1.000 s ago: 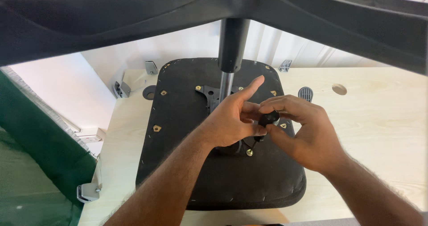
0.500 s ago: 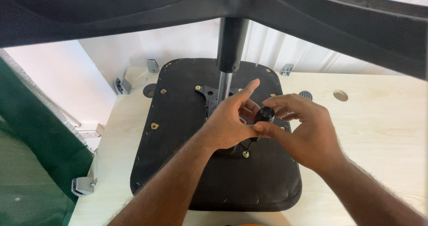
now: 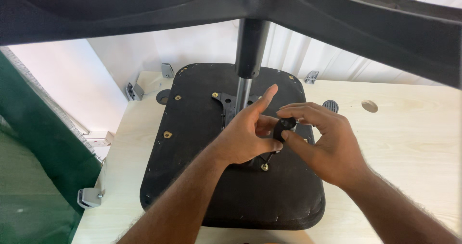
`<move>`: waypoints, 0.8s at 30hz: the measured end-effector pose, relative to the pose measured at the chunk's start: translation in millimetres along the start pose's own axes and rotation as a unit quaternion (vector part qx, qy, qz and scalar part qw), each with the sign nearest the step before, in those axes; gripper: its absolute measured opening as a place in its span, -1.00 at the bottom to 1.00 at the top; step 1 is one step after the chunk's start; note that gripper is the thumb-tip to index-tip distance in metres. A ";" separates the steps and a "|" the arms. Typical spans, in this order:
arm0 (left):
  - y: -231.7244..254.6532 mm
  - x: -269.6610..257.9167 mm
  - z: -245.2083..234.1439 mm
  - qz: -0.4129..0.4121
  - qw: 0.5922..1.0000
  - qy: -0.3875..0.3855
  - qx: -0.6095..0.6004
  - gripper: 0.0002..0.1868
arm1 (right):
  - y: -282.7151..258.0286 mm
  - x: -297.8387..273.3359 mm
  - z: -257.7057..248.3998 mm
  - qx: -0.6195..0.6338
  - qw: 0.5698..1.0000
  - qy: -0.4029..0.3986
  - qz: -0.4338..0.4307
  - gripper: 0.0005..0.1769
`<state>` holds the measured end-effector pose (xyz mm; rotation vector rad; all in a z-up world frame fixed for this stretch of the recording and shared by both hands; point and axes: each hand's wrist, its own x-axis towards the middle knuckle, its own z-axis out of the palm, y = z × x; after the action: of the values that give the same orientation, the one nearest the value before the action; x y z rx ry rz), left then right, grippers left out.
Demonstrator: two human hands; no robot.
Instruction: The person attaches a black plastic cap to the underside of an office chair base using a screwdriver. They tighten the cap, then rotate the chair base to access and tighten another cap in the same manner.
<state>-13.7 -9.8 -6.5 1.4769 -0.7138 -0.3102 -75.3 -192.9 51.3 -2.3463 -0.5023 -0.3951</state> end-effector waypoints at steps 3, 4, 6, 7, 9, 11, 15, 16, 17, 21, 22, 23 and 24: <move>1.7 0.6 1.1 -0.045 0.999 0.019 -0.007 0.23 | -0.1 0.5 -0.8 -0.003 1.000 -0.004 -0.015 -0.59; 2.3 0.7 1.4 -0.050 0.998 0.023 0.007 0.23 | -0.5 0.3 -1.1 -0.004 1.000 -0.004 -0.016 -0.57; 3.3 0.6 1.4 -0.060 0.997 0.034 0.035 0.21 | -1.7 0.5 -1.3 -0.006 1.000 -0.006 -0.019 -0.53; 3.5 0.3 1.3 -0.055 0.996 0.039 0.066 0.20 | -2.5 1.0 -1.1 -0.008 1.000 -0.009 -0.009 -0.50; 3.3 -0.4 0.4 -0.045 0.989 0.051 0.129 0.18 | -4.3 2.9 -0.4 -0.012 1.000 -0.014 0.011 -0.44; 1.8 -1.1 1.6 -0.037 0.988 0.067 0.137 0.20 | -6.3 3.6 0.1 -0.014 1.000 -0.011 0.011 -0.42; -2.0 0.3 1.7 -0.039 0.986 0.074 0.144 0.21 | -9.1 5.7 3.7 -0.031 0.999 -0.009 0.031 -0.40; -2.5 1.0 1.1 -0.041 0.985 0.078 0.149 0.21 | -9.2 7.3 4.2 -0.035 0.999 -0.008 0.035 -0.40; -3.5 1.7 1.4 -0.044 0.984 0.079 0.153 0.21 | -8.9 8.0 4.6 -0.040 0.998 -0.007 0.041 -0.39; -6.9 4.8 3.9 -0.017 0.986 0.070 0.149 0.20 | -7.7 9.6 5.9 -0.049 0.997 -0.006 0.053 -0.41; -7.4 5.4 4.8 -0.020 0.985 0.071 0.156 0.20 | -7.4 9.8 6.4 -0.054 0.997 -0.003 0.059 -0.43; -7.7 6.6 5.9 -0.021 0.984 0.070 0.163 0.20 | -7.0 9.7 6.7 -0.058 0.996 0.002 0.067 -0.45; -7.7 7.2 5.9 -0.022 0.983 0.069 0.171 0.20 | -6.8 9.5 7.0 -0.063 0.995 0.007 0.076 -0.47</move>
<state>-10.1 -19.6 -12.5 1.8229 -0.6432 -0.1196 -69.0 -181.1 54.0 -2.4825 -0.2974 -0.3827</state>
